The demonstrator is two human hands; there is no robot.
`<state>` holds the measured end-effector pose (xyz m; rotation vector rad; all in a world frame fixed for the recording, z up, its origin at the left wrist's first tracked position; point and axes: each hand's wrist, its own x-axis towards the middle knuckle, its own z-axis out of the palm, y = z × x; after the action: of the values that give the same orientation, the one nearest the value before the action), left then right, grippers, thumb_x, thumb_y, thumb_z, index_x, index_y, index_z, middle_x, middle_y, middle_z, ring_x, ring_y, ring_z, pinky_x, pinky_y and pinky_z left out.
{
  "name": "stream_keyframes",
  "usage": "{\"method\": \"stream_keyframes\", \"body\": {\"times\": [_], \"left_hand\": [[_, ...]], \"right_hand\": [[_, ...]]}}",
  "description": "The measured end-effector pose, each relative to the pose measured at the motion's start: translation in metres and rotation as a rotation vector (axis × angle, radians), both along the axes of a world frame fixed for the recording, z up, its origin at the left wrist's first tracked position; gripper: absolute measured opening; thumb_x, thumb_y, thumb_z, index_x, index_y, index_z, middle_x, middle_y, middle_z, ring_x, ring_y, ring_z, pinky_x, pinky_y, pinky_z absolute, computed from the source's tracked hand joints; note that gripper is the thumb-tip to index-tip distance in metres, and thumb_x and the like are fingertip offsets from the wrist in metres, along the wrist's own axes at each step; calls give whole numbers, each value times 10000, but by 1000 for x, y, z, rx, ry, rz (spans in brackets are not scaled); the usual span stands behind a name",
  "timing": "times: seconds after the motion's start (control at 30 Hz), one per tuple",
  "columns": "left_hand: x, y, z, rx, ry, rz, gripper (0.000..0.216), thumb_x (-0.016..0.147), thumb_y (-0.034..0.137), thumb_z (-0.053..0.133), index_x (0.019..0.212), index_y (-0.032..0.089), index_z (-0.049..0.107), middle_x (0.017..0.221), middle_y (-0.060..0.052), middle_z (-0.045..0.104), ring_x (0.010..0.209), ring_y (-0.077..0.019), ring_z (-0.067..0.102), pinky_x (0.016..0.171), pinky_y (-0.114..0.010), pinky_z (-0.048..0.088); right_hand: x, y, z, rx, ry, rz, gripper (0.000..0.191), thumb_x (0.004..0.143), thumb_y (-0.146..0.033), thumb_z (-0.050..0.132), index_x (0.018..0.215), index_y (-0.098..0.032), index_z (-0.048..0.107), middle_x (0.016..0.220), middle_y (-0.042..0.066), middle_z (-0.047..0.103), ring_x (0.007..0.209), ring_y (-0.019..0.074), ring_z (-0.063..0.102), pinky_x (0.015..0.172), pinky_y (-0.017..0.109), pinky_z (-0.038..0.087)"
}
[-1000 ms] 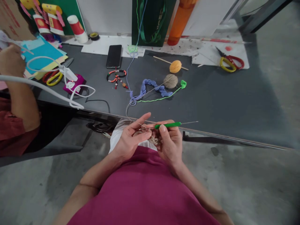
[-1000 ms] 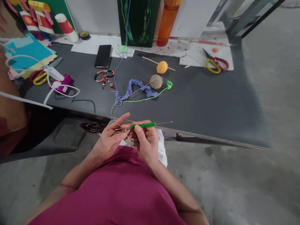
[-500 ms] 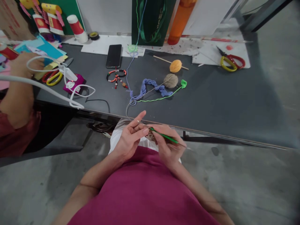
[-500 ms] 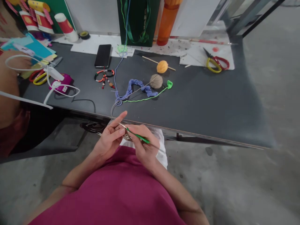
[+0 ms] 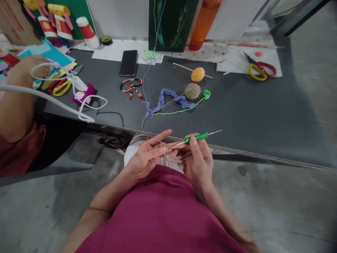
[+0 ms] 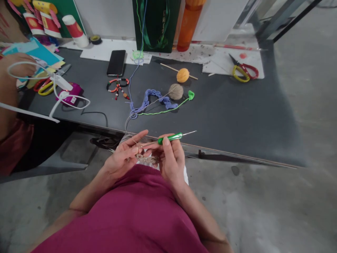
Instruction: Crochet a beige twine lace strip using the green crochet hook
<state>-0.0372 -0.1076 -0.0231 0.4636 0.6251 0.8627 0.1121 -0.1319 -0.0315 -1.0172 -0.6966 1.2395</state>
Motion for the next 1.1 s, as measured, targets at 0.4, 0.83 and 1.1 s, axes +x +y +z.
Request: {"method": "stream_keyframes", "body": {"times": [0.4, 0.83, 1.1], "left_hand": [[6, -2, -4, 87, 109, 160, 542, 719, 261, 944, 1241, 267, 799, 937, -3, 802, 882, -161, 699, 902, -330, 511], [3, 0, -3, -1, 48, 58, 679, 730, 240, 934, 1375, 274, 723, 875, 18, 787, 793, -126, 688, 858, -298, 514], [-2, 2, -3, -32, 79, 48, 620, 746, 254, 931, 1339, 263, 750, 776, 36, 721, 784, -119, 670, 825, -264, 509]], "right_hand": [[-5, -1, -9, 204, -206, -57, 75, 1009, -357, 707, 996, -285, 725, 725, -41, 792, 466, 108, 645, 357, 182, 455], [-6, -6, -12, 314, -514, -240, 42, 984, -280, 706, 986, -267, 746, 798, -7, 796, 575, 151, 728, 489, 261, 596], [1, -8, -16, 214, -384, -194, 129, 1045, -439, 597, 1048, -315, 631, 828, -2, 767, 607, 179, 740, 567, 328, 631]]}}
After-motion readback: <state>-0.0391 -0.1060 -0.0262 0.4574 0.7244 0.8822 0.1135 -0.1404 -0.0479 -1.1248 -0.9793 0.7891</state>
